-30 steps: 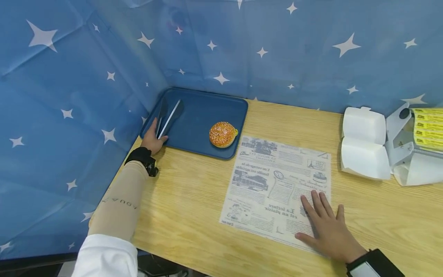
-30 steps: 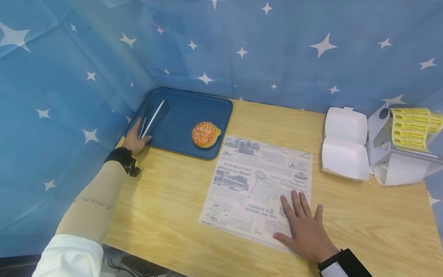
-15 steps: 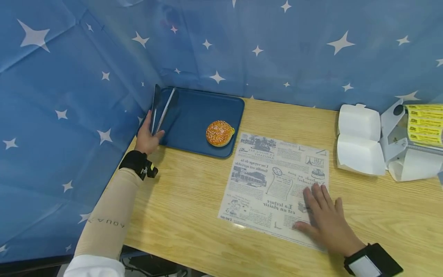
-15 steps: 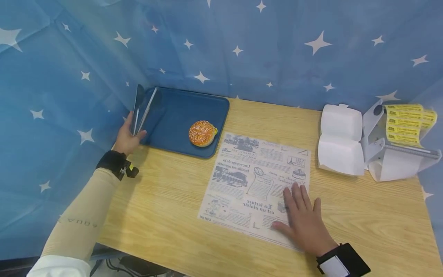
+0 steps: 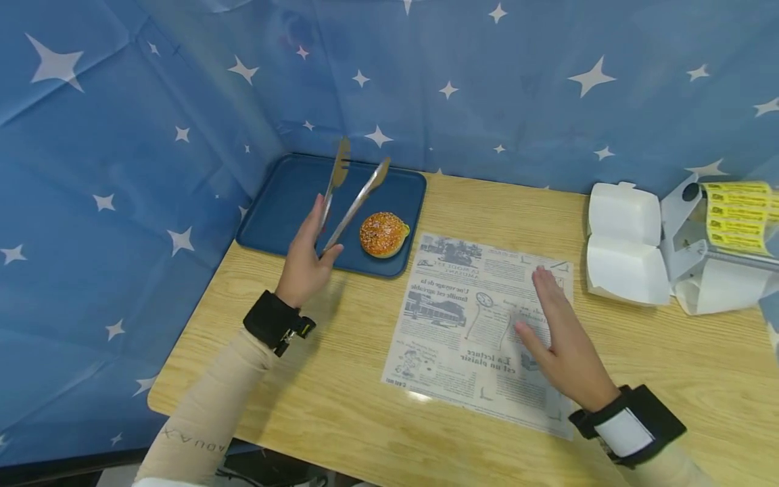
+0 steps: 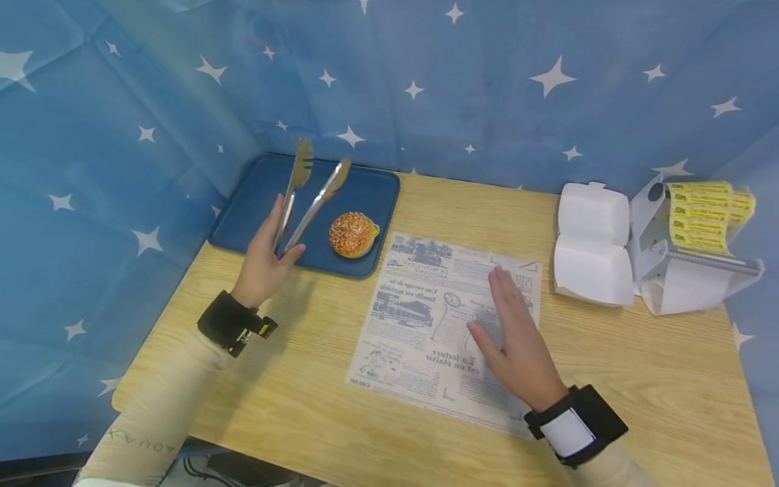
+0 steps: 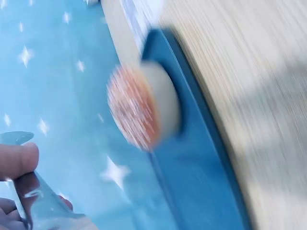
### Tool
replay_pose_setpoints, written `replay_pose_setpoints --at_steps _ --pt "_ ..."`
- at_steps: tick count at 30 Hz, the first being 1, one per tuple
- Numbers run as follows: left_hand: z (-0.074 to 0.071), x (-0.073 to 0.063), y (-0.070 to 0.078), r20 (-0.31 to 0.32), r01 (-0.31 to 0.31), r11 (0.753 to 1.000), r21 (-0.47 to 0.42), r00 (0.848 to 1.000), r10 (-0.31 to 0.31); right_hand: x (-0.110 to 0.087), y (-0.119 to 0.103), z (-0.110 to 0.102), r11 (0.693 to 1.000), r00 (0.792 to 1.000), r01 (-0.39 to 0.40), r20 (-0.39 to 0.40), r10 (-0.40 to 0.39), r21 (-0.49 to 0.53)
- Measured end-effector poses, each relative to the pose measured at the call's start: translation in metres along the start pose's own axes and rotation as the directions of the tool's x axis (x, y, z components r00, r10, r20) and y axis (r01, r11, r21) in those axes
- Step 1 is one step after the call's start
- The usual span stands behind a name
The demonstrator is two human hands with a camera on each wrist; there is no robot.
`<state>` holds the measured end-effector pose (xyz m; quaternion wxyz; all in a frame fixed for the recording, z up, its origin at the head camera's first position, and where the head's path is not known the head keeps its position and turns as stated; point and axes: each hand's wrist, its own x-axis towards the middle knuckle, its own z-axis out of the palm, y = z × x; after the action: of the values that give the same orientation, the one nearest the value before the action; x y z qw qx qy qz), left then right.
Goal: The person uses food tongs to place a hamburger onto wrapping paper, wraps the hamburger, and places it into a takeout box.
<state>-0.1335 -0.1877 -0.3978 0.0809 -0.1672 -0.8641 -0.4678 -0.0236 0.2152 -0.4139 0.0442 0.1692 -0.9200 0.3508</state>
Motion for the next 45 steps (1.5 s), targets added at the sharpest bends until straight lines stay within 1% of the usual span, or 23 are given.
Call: replay_pose_setpoints --at_steps 3,6,9,12,16,19,21,25,27,29,31,34,36,38,41,43,45 --pt "0.021 -0.005 0.020 0.033 -0.021 1.000 0.006 0.999 0.020 0.023 -0.026 0.009 0.995 1.000 0.017 -0.009 -0.016 0.103" --pt "0.042 -0.011 0.036 0.060 -0.036 0.999 0.018 0.998 0.035 0.041 -0.052 0.019 0.981 0.998 0.052 0.025 -0.058 0.189" --pt "0.060 -0.017 0.051 0.084 -0.049 0.998 0.030 0.995 0.046 0.051 -0.070 0.028 0.963 0.993 0.075 0.069 -0.095 0.259" --pt "0.073 -0.022 0.062 0.101 -0.055 0.998 0.036 0.994 0.051 0.052 -0.078 0.033 0.953 0.989 0.073 0.099 -0.107 0.295" --pt "0.084 -0.024 0.073 0.117 -0.071 0.997 0.031 0.991 0.067 0.050 -0.080 0.038 0.953 0.988 0.068 0.114 -0.105 0.295" --pt "0.089 -0.025 0.076 0.130 -0.070 0.997 0.033 0.989 0.066 0.047 -0.077 0.041 0.955 0.988 0.067 0.112 -0.103 0.290" --pt "0.091 -0.027 0.077 0.139 -0.059 0.998 0.026 0.989 0.055 0.045 -0.076 0.042 0.955 0.989 0.063 0.109 -0.098 0.289" --pt "0.095 -0.032 0.076 0.148 -0.042 0.999 -0.027 0.988 0.046 0.043 -0.075 0.046 0.949 0.991 0.060 0.095 -0.094 0.310" --pt "0.096 -0.035 0.076 0.155 -0.041 0.997 -0.068 0.987 0.052 0.042 -0.074 0.048 0.943 0.992 0.065 0.079 -0.096 0.325" --pt "0.098 -0.038 0.076 0.173 -0.033 0.991 -0.126 0.983 0.055 0.041 -0.073 0.051 0.930 0.993 0.079 0.051 -0.104 0.359" --pt "0.100 -0.041 0.076 0.205 -0.025 0.978 -0.207 0.976 0.069 0.041 -0.071 0.054 0.905 0.994 0.091 0.020 -0.109 0.417" --pt "0.103 -0.048 0.078 0.265 0.021 0.945 -0.326 0.962 0.070 0.041 -0.068 0.058 0.856 0.995 0.099 -0.031 -0.097 0.507" --pt "0.105 -0.053 0.080 0.297 0.035 0.919 -0.394 0.950 0.092 0.041 -0.066 0.060 0.842 0.996 0.088 -0.058 -0.067 0.532" --pt "0.107 -0.057 0.083 0.321 0.050 0.893 -0.447 0.941 0.108 0.042 -0.064 0.062 0.848 0.996 0.072 -0.080 -0.036 0.525" --pt "0.111 -0.063 0.088 0.343 0.050 0.853 -0.520 0.926 0.155 0.044 -0.062 0.064 0.861 0.994 0.058 -0.113 0.000 0.506" --pt "0.112 -0.064 0.092 0.355 0.049 0.833 -0.551 0.917 0.180 0.046 -0.061 0.066 0.872 0.989 0.066 -0.146 0.007 0.484" --pt "0.113 -0.065 0.097 0.364 0.044 0.823 -0.567 0.909 0.202 0.046 -0.060 0.069 0.886 0.983 0.073 -0.182 0.013 0.457"
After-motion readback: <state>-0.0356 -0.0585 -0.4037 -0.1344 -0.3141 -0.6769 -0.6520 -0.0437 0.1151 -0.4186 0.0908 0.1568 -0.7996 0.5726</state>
